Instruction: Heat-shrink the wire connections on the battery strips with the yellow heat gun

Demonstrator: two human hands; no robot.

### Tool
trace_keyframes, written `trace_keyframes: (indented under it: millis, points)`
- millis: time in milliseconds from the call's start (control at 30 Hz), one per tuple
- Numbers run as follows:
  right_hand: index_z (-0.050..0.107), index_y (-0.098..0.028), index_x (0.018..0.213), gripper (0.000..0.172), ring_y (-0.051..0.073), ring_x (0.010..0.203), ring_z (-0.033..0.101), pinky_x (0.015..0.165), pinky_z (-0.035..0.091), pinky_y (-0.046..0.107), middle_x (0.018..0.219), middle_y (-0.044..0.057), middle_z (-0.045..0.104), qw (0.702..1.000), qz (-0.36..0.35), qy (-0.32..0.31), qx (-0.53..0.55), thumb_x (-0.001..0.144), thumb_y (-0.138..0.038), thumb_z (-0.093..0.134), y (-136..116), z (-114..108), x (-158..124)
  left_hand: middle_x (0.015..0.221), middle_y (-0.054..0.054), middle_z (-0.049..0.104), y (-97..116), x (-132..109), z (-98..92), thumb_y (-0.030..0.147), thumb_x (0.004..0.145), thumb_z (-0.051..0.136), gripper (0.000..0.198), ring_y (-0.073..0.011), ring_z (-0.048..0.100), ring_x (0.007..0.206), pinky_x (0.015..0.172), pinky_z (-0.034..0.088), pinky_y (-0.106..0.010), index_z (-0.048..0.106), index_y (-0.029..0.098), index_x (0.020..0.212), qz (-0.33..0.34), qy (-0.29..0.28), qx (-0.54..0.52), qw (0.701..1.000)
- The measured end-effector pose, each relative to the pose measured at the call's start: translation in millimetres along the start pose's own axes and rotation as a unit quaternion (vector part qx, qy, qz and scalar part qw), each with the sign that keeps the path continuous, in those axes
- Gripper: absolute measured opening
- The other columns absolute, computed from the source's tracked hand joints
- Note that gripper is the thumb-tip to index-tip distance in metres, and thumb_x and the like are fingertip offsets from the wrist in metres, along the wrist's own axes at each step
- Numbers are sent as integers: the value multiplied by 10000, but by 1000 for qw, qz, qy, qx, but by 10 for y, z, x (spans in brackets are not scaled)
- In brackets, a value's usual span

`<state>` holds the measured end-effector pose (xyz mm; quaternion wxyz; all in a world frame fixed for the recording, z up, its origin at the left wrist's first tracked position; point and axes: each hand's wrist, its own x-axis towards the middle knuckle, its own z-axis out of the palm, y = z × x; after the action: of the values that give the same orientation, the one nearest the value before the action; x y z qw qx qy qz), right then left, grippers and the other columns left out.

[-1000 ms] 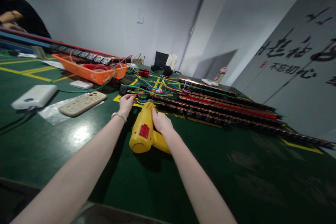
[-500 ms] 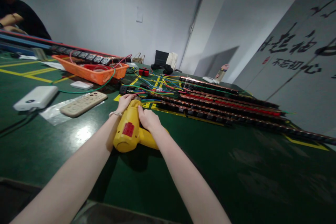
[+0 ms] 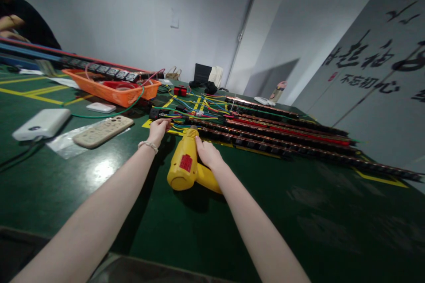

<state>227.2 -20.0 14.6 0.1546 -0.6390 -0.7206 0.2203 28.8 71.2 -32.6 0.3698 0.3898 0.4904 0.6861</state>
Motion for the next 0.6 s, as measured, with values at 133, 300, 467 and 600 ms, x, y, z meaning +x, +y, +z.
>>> trace_keyframes:
  millis: [133, 300, 467, 600]
  points:
    - [613, -116, 1065, 807, 240, 1002, 538, 857, 356, 316, 1085, 152, 595, 1000, 2, 14, -4, 840, -663, 65, 80, -47, -40, 661, -56, 612, -75, 39, 12, 198, 658, 486, 199, -126, 553, 566, 586, 443, -242, 642, 115, 749, 13, 6, 24, 1000]
    - [617, -127, 1055, 823, 263, 982, 547, 834, 371, 354, 1058, 162, 600, 1000, -5, 26, -15, 828, -675, 48, 49, -50, -65, 685, -63, 629, -136, 67, 18, 206, 666, 478, 225, -155, 579, 624, 610, 440, -255, 657, 125, 776, 40, 17, 81, 996]
    - [619, -116, 1037, 832, 265, 980, 550, 830, 379, 350, 1068, 175, 594, 999, -1, 23, -25, 830, -665, 30, -7, -16, -40, 701, -62, 635, -55, -19, 28, 200, 679, 476, 247, -140, 571, 600, 579, 429, -230, 657, 112, 823, 54, 21, 99, 993]
    - [622, -120, 1030, 800, 267, 993, 550, 829, 381, 350, 1061, 176, 598, 999, -28, 11, -32, 851, -629, 32, -124, 88, 38, 716, -68, 640, -42, -47, 41, 215, 705, 475, 265, -143, 572, 610, 583, 429, -233, 659, 102, 858, 66, 29, 117, 991]
